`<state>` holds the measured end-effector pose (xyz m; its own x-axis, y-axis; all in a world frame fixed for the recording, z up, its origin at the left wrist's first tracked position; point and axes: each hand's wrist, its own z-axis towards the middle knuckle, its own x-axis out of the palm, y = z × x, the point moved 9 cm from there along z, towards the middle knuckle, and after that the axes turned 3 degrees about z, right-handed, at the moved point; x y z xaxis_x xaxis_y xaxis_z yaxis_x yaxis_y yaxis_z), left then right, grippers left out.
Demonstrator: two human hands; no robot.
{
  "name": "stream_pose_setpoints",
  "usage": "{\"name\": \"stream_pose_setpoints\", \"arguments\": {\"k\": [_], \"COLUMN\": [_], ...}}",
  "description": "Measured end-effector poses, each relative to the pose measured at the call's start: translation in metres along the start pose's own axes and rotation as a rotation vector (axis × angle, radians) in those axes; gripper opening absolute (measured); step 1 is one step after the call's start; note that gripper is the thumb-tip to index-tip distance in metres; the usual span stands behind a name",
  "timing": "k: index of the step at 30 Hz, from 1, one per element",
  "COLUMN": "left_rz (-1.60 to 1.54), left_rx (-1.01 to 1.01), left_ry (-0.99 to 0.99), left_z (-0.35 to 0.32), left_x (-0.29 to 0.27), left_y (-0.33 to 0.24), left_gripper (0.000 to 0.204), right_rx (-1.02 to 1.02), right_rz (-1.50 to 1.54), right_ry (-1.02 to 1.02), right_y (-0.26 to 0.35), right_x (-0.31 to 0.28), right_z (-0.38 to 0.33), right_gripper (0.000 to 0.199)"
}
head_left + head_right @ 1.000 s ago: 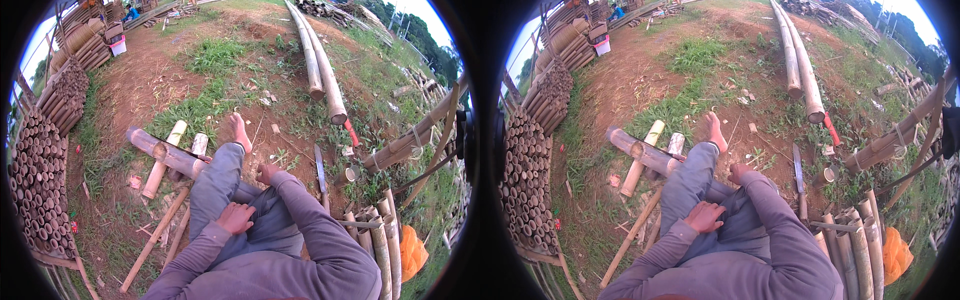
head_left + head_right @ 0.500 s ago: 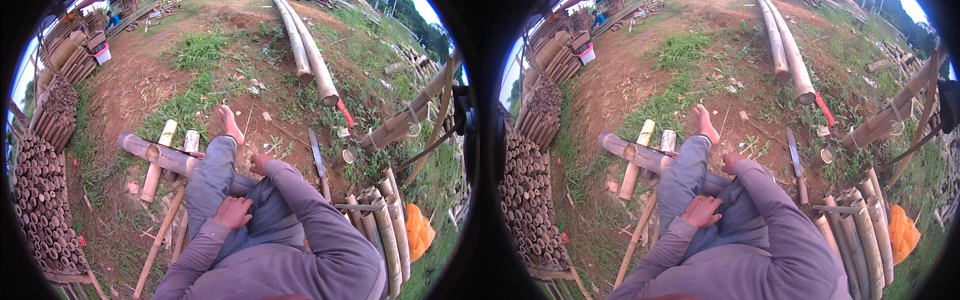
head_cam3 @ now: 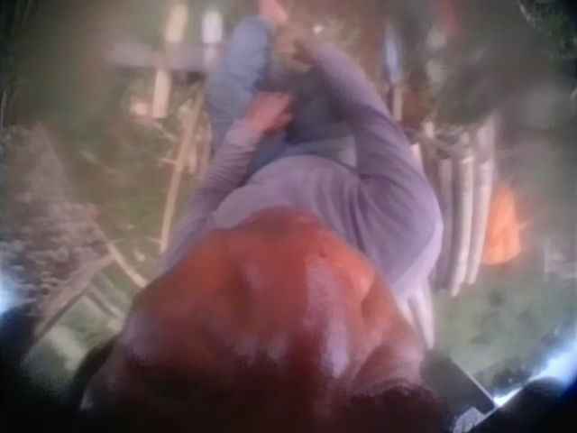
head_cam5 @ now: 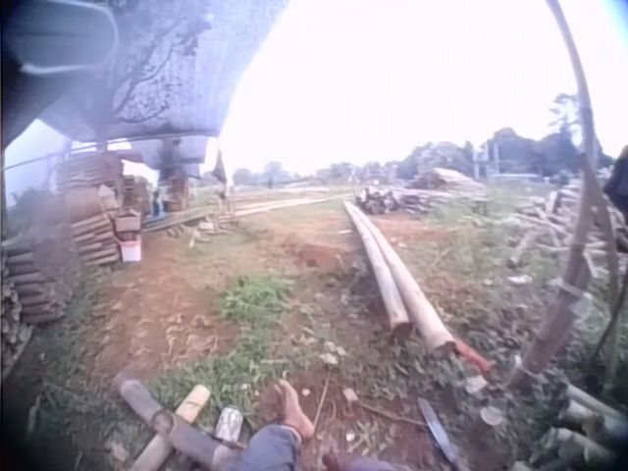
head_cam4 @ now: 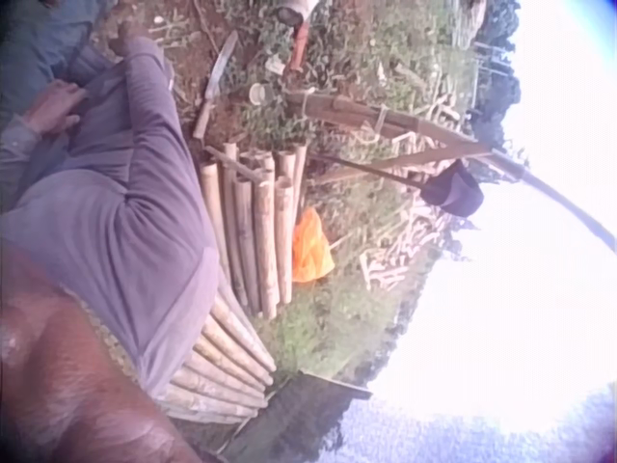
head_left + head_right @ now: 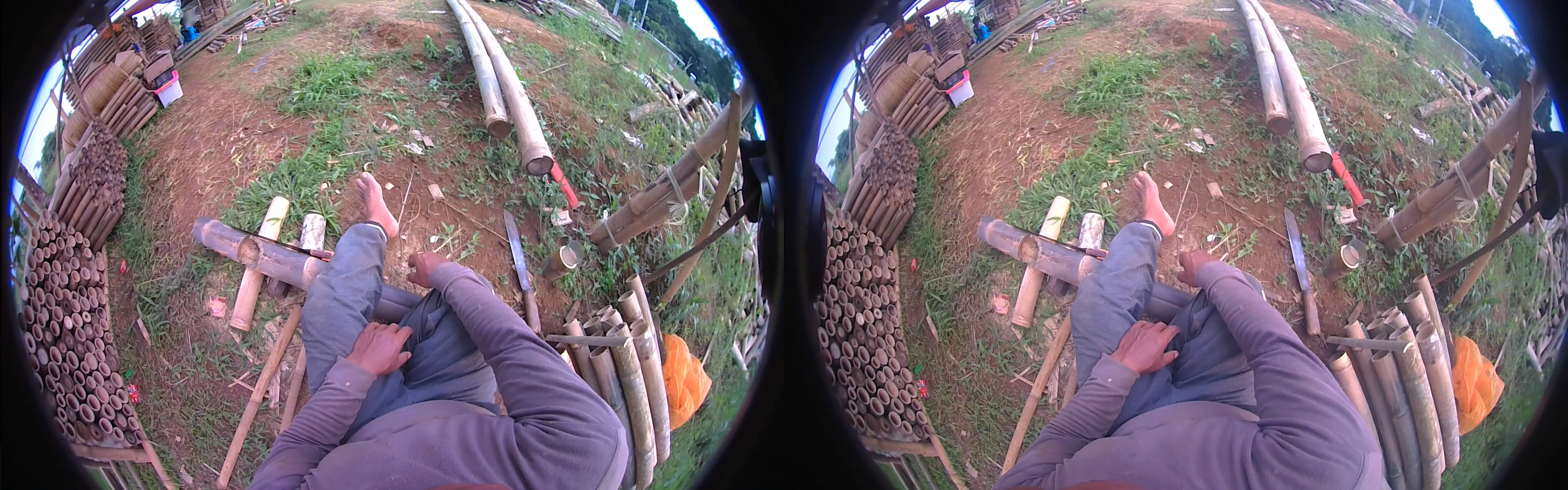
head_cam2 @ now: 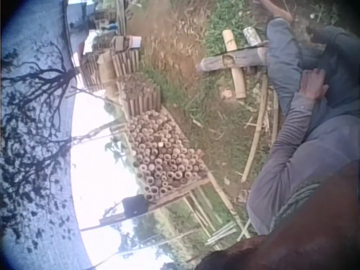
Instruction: The person sits on the ground and uses a hand saw to cut a long bamboo pole into shorter sections. They position the bamboo on a makeshift support, saw through it, and then stack the cut pieces with other finished sections nearby.
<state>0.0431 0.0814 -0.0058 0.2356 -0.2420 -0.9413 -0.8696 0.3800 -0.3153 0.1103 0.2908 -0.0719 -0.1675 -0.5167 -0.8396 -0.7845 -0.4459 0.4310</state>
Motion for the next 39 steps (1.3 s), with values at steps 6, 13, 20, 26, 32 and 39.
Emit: {"name": "stream_pose_setpoints", "arguments": {"k": [6, 13, 20, 26, 32, 39], "left_rz": [0.006, 0.000, 0.005, 0.004, 0.003, 0.009], "left_rx": [-0.016, 0.006, 0.013, 0.023, 0.020, -0.010], "left_ry": [0.054, -0.011, -0.030, -0.021, -0.030, 0.045], "left_z": [0.0007, -0.0004, -0.0012, 0.0009, -0.0011, 0.0011], "left_x": [-0.0005, -0.0009, -0.0013, -0.0012, -0.0015, -0.0037], "left_y": [-0.0013, -0.0015, -0.0010, -0.0031, -0.0012, -0.0032], "left_gripper": [0.054, 0.051, 0.048, 0.048, 0.048, 0.053], "right_rx": [0.020, 0.035, 0.016, 0.024, 0.012, 0.020], "right_rz": [-0.009, -0.010, -0.005, -0.008, -0.011, -0.016], "right_ry": [0.008, 0.020, 0.030, 0.016, 0.015, 0.018], "right_y": [-0.0028, -0.0047, 0.0010, -0.0079, -0.0006, -0.0032], "right_x": [0.0024, 0.0038, 0.0009, 0.0048, 0.0010, 0.0032], "right_z": [0.0016, 0.0026, 0.0000, 0.0030, 0.0001, 0.0016], "right_gripper": [0.046, 0.048, 0.050, 0.048, 0.046, 0.046]}}
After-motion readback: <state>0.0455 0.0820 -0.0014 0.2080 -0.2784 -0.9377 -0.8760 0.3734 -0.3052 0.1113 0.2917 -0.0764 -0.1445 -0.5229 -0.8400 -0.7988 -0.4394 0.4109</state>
